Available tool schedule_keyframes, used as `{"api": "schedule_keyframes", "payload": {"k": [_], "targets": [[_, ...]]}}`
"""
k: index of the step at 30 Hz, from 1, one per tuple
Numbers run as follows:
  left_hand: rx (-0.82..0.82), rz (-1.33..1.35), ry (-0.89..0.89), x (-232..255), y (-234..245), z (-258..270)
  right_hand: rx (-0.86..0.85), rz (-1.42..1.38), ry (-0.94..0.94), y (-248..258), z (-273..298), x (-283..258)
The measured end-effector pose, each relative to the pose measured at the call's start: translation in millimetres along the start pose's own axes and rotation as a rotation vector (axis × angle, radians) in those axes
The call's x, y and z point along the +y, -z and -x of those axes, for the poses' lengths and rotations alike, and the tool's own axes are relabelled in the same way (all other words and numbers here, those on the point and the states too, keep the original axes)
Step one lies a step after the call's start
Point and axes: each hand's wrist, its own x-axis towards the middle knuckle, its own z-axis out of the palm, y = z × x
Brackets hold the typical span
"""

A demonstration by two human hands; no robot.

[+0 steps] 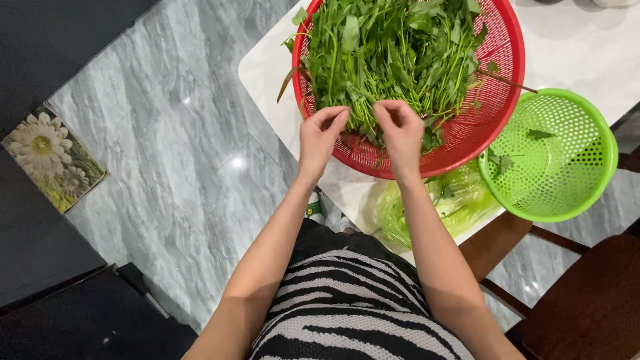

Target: Picking leaves and stems from water spinach (morning glory) and sorting them into a basket.

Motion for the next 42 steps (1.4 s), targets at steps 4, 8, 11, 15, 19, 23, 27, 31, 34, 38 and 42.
{"api": "schedule_keyframes", "payload": {"k": [4,8,11,15,19,23,27,31,34,38,42], "targets": [[-0.160,0.271,0.134,8,-24,-5,0.040,-0.120,-0.085,17,23,-30],[-0.244,0.359,0.156,25,-40,-1,0.048,-0.211,-0.241,30,34,-20],[-0.279,0.335,0.148,38,-45,4,-0.032,-0.259,-0.263,34,36,-26],[-0.268,0.117,0.022,43,-45,10,0.058,-0.131,-0.204,29,27,-61],[-0.270,-0.059,-0.079,44,-46,14,0.040,-0.329,-0.194,37,15,-39],[-0.238,0.065,-0.023,42,-48,12,-0.044,-0.896,-0.283,42,15,-39],[-0.170,0.337,0.029,35,-43,5,-0.006,-1.100,-0.449,53,20,-21],[-0.082,0.406,-0.021,34,-36,-2,-0.016,-0.714,-0.353,56,25,-36],[-0.078,0.454,-0.035,34,-39,-1,-0.131,-0.457,-0.442,43,28,-46],[-0.070,0.467,-0.031,38,-44,5,-0.234,-0.552,-0.396,30,33,-33],[-0.082,0.494,-0.019,37,-42,8,-0.216,-0.463,-0.450,32,31,-32]]}}
